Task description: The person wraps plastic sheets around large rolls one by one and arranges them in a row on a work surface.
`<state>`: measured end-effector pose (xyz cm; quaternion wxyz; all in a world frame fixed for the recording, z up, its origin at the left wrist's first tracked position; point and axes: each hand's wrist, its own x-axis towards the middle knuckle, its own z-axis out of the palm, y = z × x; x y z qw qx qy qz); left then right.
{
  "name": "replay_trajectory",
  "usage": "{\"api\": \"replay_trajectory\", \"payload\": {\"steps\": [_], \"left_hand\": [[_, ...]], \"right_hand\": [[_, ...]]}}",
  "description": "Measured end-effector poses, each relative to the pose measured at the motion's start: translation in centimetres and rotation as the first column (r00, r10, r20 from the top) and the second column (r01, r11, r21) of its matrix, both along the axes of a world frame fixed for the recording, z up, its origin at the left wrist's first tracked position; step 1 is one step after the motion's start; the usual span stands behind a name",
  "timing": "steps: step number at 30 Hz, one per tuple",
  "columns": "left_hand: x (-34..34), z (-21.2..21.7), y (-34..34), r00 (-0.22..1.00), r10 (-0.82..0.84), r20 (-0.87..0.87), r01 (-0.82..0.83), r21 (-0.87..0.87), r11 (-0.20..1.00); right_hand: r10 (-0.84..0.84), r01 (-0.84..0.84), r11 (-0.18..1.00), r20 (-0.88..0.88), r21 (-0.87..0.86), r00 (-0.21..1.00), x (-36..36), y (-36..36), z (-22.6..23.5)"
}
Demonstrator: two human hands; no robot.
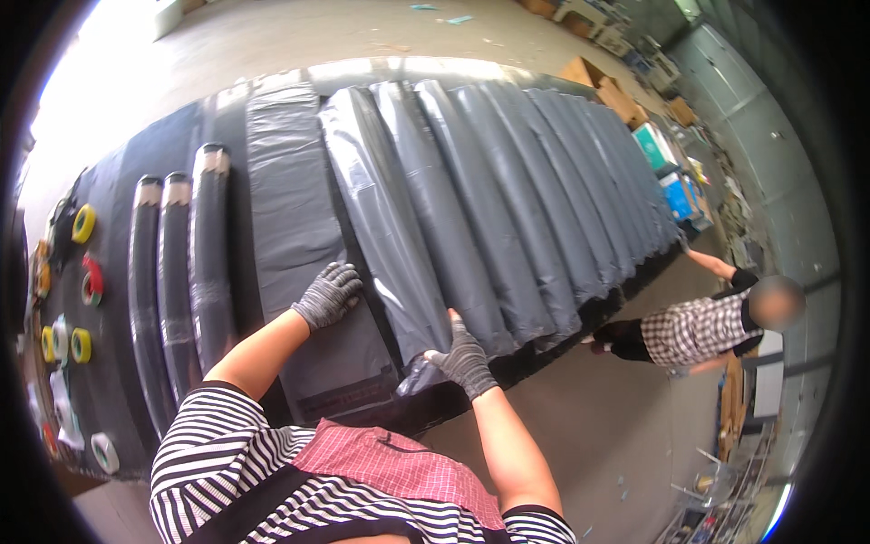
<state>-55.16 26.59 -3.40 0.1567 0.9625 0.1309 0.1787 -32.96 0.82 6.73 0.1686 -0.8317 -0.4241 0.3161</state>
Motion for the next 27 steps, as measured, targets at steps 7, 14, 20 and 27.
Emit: {"api": "replay_trajectory", "payload": {"steps": [7,14,20,27], "left_hand": [[-7.4,1.2,-2.6,0.997,-0.011,-0.077,0.005,-0.073,0.997],[-22.8,10.0,-2.0,0.462,0.882,-0.095,-0.887,-0.040,0.461],[-23.8,10.9,-7.6,0.282,0.832,-0.479,-0.959,-0.152,0.237],[-27.3,8.5,-6.5,0.500,0.829,-0.251,-0.361,-0.930,-0.064]], "right_hand": [[0.098,-0.165,0.980,0.456,0.110,0.885,-6.3,1.2,-2.1],[0.256,-0.468,0.828,0.535,0.308,0.805,-10.2,1.4,-0.8],[0.726,-0.762,0.638,0.416,-0.112,0.548,-19.9,-1.2,-6.6],[0.646,-0.689,0.709,0.253,0.150,0.720,-19.7,0.3,-6.2]]}}
